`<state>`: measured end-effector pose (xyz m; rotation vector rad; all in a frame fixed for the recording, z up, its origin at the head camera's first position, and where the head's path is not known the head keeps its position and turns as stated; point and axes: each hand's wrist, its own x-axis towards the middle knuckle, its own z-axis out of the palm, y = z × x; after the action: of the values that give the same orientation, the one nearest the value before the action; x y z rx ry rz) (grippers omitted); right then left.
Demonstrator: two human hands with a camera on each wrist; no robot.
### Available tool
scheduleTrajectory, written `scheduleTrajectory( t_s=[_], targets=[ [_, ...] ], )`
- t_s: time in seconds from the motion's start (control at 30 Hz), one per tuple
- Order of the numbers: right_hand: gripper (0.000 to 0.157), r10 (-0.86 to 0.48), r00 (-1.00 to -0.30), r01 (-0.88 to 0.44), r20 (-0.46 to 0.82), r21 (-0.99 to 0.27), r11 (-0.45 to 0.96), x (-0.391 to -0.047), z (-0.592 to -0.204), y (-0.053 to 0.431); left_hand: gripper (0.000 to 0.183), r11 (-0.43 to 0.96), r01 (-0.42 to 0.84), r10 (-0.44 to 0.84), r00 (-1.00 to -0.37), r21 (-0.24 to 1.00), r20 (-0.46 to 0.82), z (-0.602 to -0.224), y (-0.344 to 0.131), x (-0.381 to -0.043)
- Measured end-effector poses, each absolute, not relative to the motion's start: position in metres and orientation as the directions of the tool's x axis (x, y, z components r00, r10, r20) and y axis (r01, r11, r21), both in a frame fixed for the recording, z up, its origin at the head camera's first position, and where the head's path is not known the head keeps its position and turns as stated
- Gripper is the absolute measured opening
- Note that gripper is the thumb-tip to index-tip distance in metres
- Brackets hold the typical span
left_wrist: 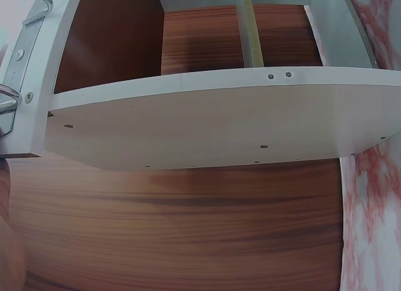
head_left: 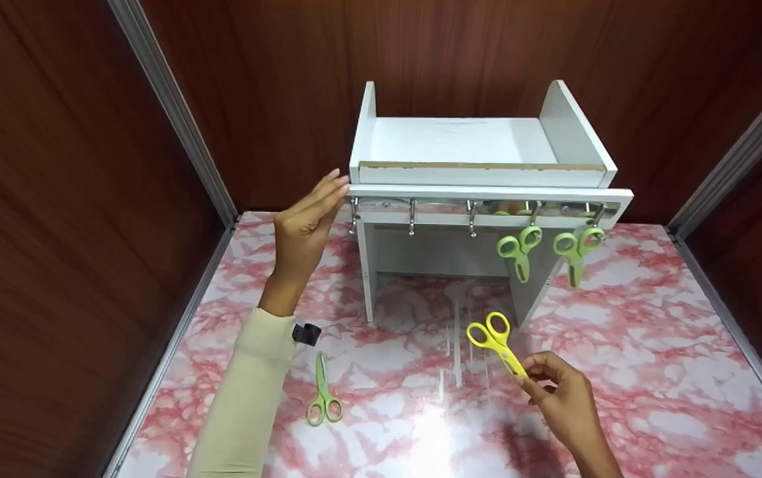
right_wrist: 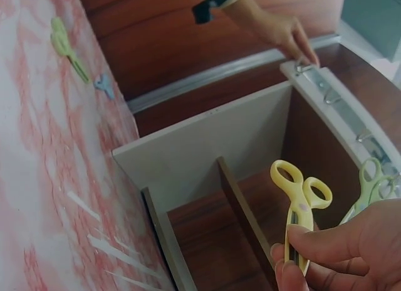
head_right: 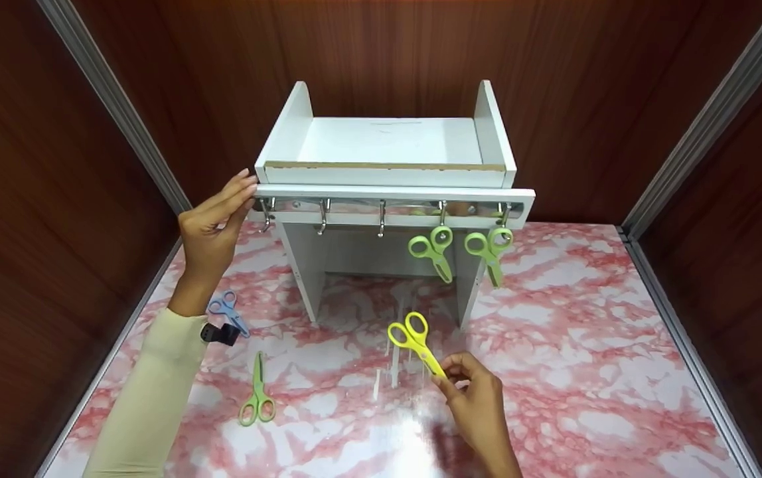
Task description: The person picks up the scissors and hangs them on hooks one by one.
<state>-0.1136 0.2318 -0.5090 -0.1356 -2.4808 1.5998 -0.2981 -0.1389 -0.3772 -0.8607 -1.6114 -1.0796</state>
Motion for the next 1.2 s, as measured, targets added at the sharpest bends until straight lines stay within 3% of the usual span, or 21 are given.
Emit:
scheduleTrajectory(
  t_s=[1.2],
  targets=[
    [0.017, 0.172, -0.955, -0.177, 0.240, -0.932, 0.317, -0.119, -0.477, 0.220, 0.025, 0.337, 0.909, 0.031, -0.272, 0.246, 0.962, -0.378, -0.138, -0.299]
  ],
)
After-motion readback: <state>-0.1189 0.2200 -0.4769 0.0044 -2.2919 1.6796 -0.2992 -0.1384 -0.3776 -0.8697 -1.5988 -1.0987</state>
